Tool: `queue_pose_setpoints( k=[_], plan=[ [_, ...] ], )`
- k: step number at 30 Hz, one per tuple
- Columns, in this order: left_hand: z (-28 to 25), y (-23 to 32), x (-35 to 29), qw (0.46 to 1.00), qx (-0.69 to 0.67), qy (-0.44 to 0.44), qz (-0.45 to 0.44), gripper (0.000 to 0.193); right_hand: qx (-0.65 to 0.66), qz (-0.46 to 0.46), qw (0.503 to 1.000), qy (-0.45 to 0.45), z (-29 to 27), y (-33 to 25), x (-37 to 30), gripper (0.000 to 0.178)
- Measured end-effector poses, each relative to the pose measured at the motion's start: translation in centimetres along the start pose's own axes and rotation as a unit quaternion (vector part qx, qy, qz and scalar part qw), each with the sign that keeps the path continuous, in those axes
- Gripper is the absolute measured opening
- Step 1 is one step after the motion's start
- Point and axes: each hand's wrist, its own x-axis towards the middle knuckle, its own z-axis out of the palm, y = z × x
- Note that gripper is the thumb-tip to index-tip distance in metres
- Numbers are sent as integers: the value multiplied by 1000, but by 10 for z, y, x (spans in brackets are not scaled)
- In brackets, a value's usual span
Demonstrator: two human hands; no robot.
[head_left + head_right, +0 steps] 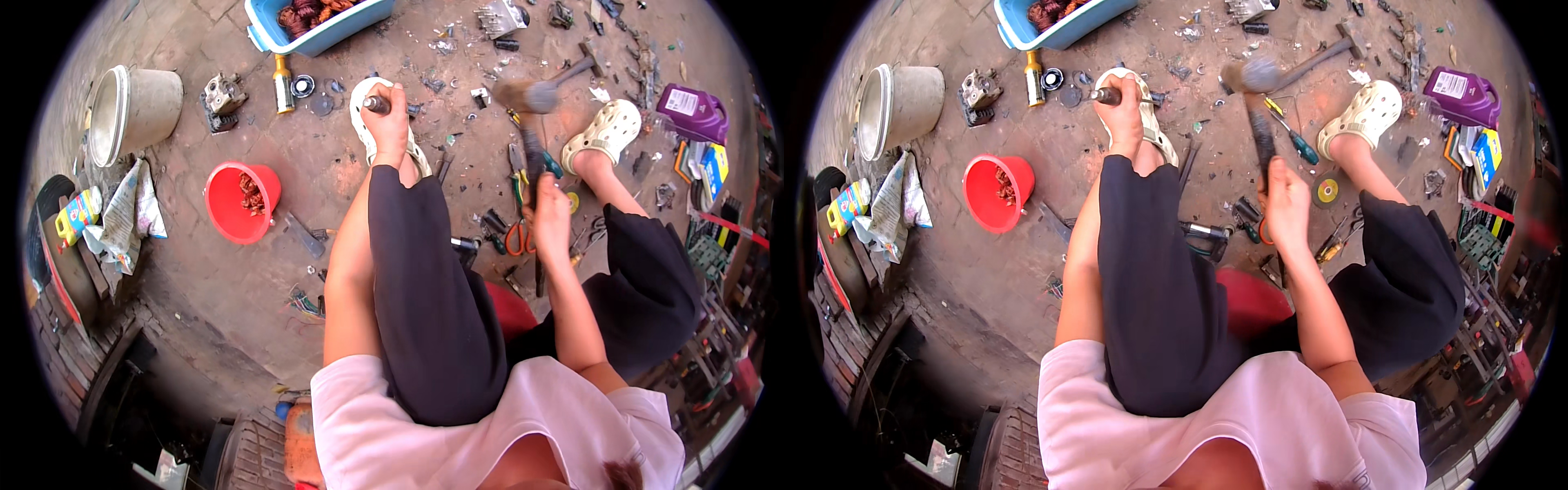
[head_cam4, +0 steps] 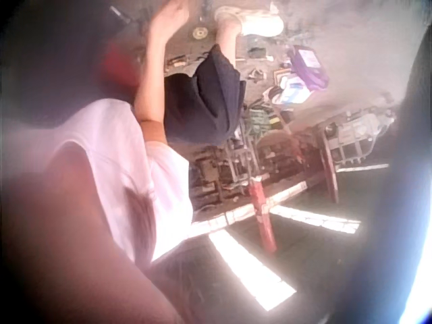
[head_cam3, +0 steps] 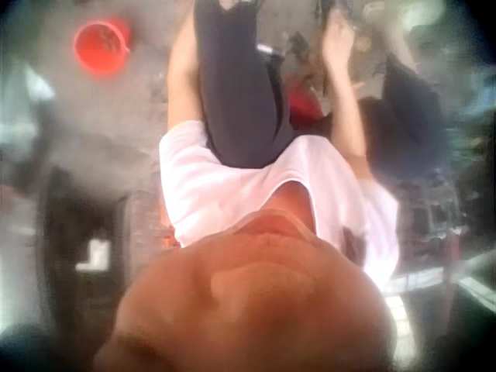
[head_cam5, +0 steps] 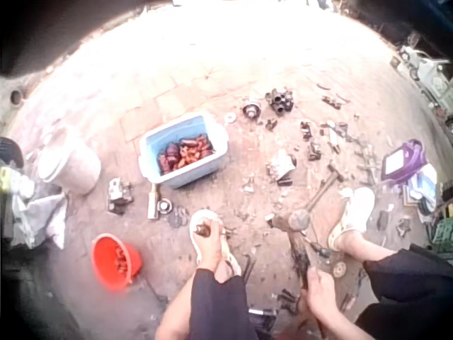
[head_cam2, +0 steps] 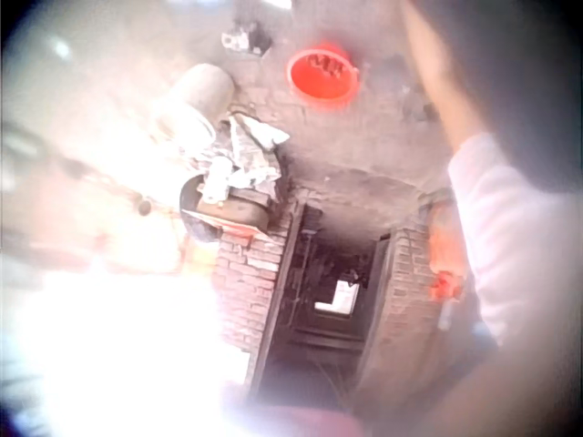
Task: The person sits on the ground and repeatedly hammers a small metal part held in their left hand. They pause to inspect the part and reposition it before continuing to strike it with a hammer.
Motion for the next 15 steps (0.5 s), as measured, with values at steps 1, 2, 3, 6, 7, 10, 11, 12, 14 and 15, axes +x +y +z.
queue_pose_setpoints(
  k=[1, 2, 3, 6, 7, 10, 11, 12, 14, 15],
  plan=[
    [0, 4, 0, 1000, -12, 9, -13, 33, -21, 41, 999, 5, 5, 22, 8, 57],
    [-1, 9, 0, 999, -23, 18, -25, 33, -91, 28, 995, 23, 8, 43, 12, 58],
    [-2, 14, 1, 998, -31, 30, -36, 32, -160, 15, 986, 37, 9, 65, 17, 59],
    [-2, 28, 2, 997, -59, 36, -46, 32, -280, 17, 959, 46, 11, 106, 18, 56],
    [0, 29, 2, 996, -70, 35, -51, 32, -326, 6, 944, 56, 11, 109, 19, 55],
    [2, 34, 3, 996, -81, 22, -39, 31, -404, -8, 913, 54, 17, 116, 24, 48],
    [4, 38, 5, 996, -84, 21, -38, 31, -434, -17, 899, 58, 19, 119, 26, 47],
    [6, 39, 5, 994, -97, 32, -30, 30, -439, -3, 898, 39, 17, 120, 27, 43],
    [7, 48, 8, 993, -113, 36, -3, 30, -426, -21, 903, 55, 15, 133, 31, 39],
    [6, 54, 9, 992, -119, 40, 11, 30, -420, -31, 905, 61, 15, 141, 33, 38]
  ],
)
